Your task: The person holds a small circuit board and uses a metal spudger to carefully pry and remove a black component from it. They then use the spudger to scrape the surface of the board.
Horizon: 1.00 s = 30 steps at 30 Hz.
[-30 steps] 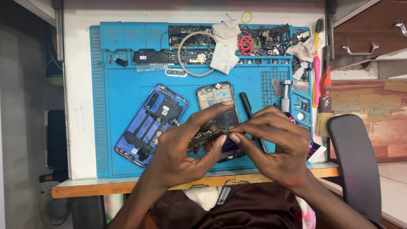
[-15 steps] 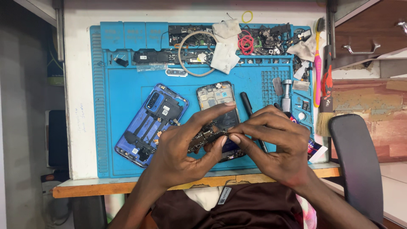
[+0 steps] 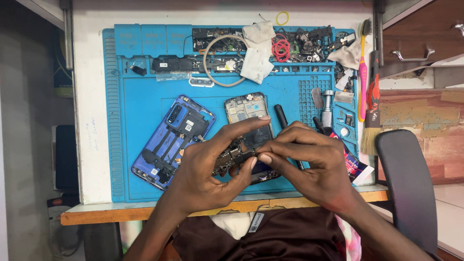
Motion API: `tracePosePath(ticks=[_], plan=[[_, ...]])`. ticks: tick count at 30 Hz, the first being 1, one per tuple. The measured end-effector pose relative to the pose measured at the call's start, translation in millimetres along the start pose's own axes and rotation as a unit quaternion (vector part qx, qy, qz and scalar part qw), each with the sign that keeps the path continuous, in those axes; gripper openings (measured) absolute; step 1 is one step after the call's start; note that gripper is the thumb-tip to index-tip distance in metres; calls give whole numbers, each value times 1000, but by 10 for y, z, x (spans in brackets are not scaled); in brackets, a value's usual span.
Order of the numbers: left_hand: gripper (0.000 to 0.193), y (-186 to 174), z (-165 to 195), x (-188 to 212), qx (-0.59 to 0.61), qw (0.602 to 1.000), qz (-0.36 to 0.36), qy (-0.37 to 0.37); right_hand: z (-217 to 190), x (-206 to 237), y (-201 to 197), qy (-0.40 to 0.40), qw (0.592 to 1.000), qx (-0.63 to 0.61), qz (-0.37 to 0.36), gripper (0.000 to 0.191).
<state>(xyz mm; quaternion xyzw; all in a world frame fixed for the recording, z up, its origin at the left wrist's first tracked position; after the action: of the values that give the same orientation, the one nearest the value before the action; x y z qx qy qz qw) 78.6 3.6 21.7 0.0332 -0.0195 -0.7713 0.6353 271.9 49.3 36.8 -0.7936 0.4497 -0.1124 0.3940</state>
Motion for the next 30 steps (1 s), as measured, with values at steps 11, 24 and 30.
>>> tracePosePath(ticks=[11,24,30], plan=[[62,-10,12,0,-13,999,-16,-43,-4,10,-21,-53,998,21,19,23],[53,12,13,26,-16,994,-21,103,-19,8,-48,-62,996,32,57,24],[45,2,8,23,-23,995,21,99,-54,6,-64,-48,996,35,63,22]])
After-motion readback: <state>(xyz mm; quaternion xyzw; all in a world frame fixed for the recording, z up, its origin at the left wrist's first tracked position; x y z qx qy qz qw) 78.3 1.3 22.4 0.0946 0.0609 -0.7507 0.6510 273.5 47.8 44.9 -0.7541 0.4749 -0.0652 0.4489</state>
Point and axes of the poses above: each hand's wrist, its own x-axis away from the middle knuckle, its own y-axis out of the palm, z = x × y, the point moved 3 cm from there along -x, towards the middle knuckle, and after that the axes turned 13 degrees about x, right-handed, at the moved point
